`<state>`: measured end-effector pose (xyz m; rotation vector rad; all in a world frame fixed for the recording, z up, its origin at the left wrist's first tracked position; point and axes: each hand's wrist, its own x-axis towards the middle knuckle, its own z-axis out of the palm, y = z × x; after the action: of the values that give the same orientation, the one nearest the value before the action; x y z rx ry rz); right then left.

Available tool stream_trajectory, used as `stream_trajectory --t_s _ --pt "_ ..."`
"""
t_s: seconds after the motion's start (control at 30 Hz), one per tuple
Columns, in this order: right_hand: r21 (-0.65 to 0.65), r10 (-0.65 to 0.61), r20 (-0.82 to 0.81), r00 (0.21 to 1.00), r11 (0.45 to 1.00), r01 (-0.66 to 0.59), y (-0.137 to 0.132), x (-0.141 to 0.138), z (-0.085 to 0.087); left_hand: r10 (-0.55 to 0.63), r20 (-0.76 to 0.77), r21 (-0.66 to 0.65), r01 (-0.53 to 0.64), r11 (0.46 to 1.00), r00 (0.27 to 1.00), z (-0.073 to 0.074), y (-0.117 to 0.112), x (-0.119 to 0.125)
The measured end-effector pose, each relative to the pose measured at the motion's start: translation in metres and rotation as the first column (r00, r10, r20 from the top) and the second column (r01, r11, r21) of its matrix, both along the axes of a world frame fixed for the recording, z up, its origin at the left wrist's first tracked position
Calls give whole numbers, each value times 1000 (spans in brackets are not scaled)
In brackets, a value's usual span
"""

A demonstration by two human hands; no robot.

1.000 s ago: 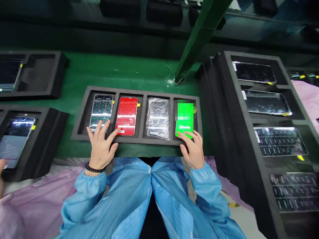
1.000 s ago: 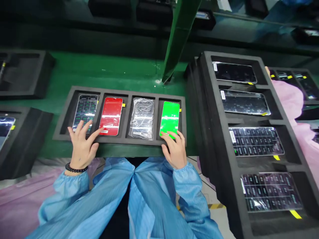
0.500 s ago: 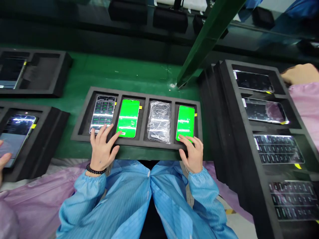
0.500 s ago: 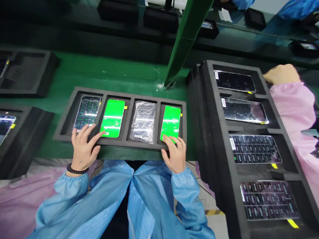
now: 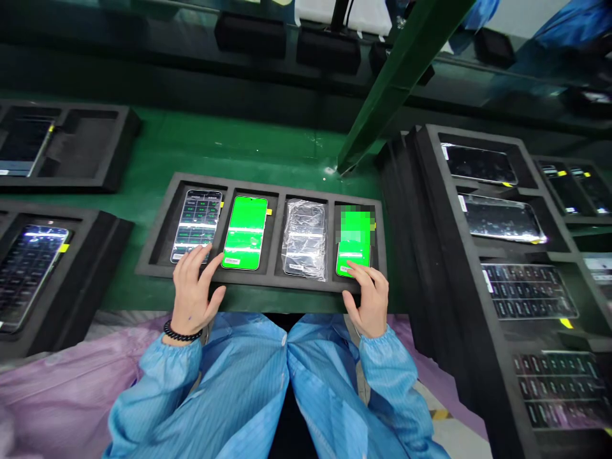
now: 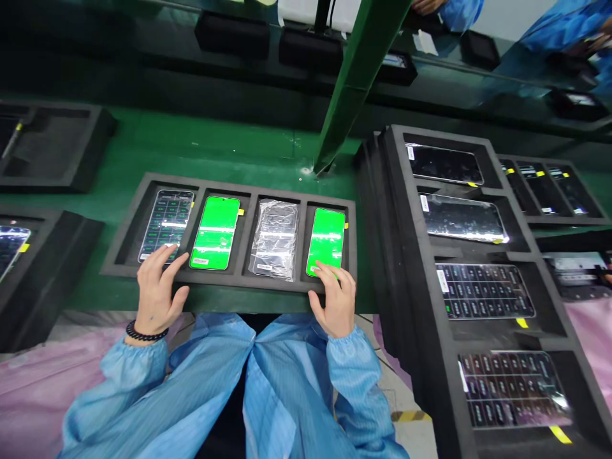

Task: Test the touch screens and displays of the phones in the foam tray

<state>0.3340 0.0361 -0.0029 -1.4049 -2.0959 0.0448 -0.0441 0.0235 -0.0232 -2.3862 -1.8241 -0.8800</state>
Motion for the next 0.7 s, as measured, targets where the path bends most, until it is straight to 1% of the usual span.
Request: stream_trajectory --t_s 0.1,0.23,0.37,0.43,0.5,0.57,0.63,0.7 --pt "5 -3 -11 1000 1000 3 0 1 -1 -8 2 6 8 1000 1000 1 1 0" --pt "-43 14 4 1000 999 -14 0 1 -2 -22 -45 -22 21 1000 999 -1 1 -1" --pt "-16 -12 -40 999 1000 11 -2 0 -1 -1 14 -6 1 1000 1000 -2 -1 0" --pt "-38 -4 -70 998 999 1 -3 0 2 -4 42 -11 4 1000 999 1 0 1" --pt "-94 23 -118 993 995 -34 1 3 7 -9 89 -33 12 999 996 10 7 2" --pt "-129 21 -167 986 991 -43 11 9 14 -25 130 -58 33 998 991 25 22 4" --pt "-121 -18 -181 983 993 -4 26 16 23 -57 113 -77 66 995 992 43 45 8" --pt "-97 -60 -181 982 994 43 41 22 32 -66 75 -98 73 993 995 60 74 13"
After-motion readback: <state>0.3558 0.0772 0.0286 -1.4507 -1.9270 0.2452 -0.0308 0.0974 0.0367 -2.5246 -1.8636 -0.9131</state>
